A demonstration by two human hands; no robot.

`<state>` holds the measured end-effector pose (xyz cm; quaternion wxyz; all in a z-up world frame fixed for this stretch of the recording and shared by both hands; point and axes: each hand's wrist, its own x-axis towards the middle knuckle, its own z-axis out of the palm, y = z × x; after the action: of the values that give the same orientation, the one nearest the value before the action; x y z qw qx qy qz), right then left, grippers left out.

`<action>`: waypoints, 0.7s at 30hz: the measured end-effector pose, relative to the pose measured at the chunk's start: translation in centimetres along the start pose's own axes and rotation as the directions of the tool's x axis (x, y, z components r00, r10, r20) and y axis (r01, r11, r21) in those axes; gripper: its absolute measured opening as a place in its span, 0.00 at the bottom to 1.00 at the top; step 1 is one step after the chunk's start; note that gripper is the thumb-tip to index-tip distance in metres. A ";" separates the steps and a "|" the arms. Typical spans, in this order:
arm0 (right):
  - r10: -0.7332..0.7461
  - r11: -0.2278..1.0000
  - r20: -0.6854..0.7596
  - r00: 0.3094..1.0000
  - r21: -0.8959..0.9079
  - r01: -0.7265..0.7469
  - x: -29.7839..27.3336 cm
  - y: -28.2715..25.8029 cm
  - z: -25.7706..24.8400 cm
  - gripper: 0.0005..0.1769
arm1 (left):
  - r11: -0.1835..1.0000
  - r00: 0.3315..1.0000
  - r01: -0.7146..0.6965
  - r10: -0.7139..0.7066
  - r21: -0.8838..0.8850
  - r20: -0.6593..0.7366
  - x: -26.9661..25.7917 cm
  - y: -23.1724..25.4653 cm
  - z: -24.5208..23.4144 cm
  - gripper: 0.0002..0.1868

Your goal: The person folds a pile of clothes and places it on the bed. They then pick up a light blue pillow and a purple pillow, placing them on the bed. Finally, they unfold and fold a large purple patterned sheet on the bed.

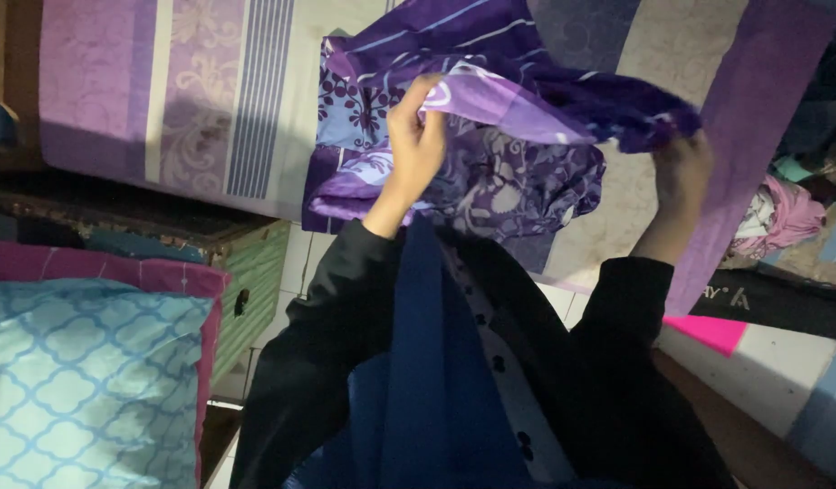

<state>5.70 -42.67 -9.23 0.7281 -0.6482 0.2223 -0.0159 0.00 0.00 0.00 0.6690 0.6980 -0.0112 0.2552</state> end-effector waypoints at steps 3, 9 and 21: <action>0.033 0.866 0.036 0.999 -0.500 -0.010 -2.8 -1.3 2.2 0.05 | 0.997 0.996 0.049 -0.044 -0.067 0.077 1.0 2.2 0.2 0.09; 0.072 0.991 0.044 0.996 -0.120 -0.066 -1.5 1.3 2.3 0.09 | 0.996 0.994 0.027 -0.017 -0.089 0.106 2.5 1.6 -1.3 0.06; 0.010 0.589 0.297 0.955 -0.774 0.234 -9.8 -6.7 12.8 0.57 | 1.000 0.948 -0.017 0.020 -0.013 0.319 1.6 -1.2 -0.5 0.10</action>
<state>3.09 -28.65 0.85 0.3796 -0.9142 0.0627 0.1275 1.67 1.11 -0.50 0.6596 0.7264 -0.1270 0.1454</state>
